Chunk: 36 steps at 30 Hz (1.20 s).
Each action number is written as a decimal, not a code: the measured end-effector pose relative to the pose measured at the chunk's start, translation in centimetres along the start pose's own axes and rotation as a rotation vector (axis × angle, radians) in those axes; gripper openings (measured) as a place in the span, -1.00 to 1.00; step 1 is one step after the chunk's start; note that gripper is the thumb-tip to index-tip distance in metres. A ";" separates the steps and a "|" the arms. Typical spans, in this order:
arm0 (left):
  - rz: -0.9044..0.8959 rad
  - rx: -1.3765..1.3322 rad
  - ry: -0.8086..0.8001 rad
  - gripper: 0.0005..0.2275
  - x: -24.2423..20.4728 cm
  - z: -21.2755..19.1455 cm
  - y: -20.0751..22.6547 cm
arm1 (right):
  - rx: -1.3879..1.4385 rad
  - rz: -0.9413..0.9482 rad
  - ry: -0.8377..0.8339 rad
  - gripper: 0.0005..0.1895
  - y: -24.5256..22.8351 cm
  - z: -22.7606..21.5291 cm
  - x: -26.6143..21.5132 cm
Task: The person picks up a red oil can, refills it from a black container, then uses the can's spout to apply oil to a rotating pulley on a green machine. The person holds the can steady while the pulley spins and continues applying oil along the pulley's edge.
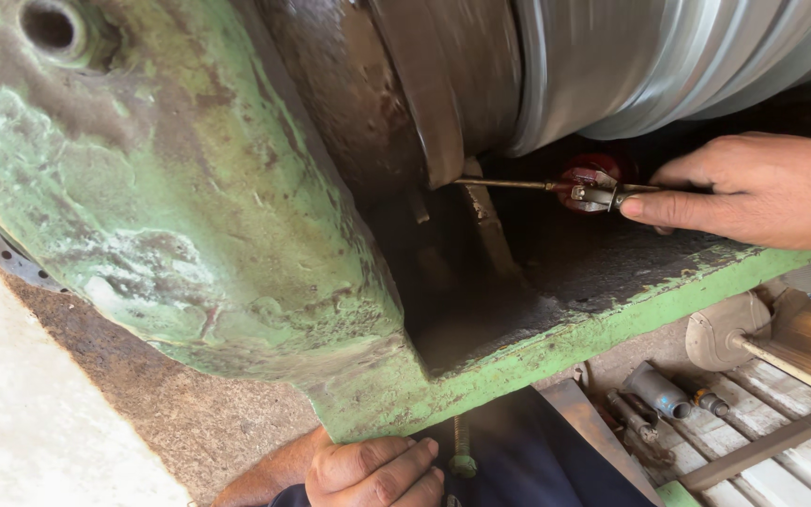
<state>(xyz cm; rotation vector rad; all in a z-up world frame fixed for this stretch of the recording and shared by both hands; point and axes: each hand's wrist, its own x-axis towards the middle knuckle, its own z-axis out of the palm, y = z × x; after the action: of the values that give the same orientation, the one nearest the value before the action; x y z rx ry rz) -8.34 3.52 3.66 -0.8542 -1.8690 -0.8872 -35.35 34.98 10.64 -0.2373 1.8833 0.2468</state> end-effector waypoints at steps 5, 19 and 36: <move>-0.101 0.002 0.045 -0.86 0.5 0.0 -0.4 | 0.029 -0.028 0.009 -0.38 0.0 0.2 0.2; -0.119 -0.008 0.010 -0.87 -0.5 0.2 0.5 | -0.008 -0.003 -0.022 -0.38 0.4 0.0 0.4; -0.335 -0.026 -0.064 -0.88 -0.6 -0.4 2.3 | 0.033 -0.059 -0.001 -0.37 1.2 0.2 0.7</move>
<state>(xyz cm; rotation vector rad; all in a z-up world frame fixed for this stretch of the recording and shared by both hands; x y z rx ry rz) -6.00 4.24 3.80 -0.5988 -2.0973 -1.0999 -35.73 36.15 10.00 -0.2700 1.8749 0.1758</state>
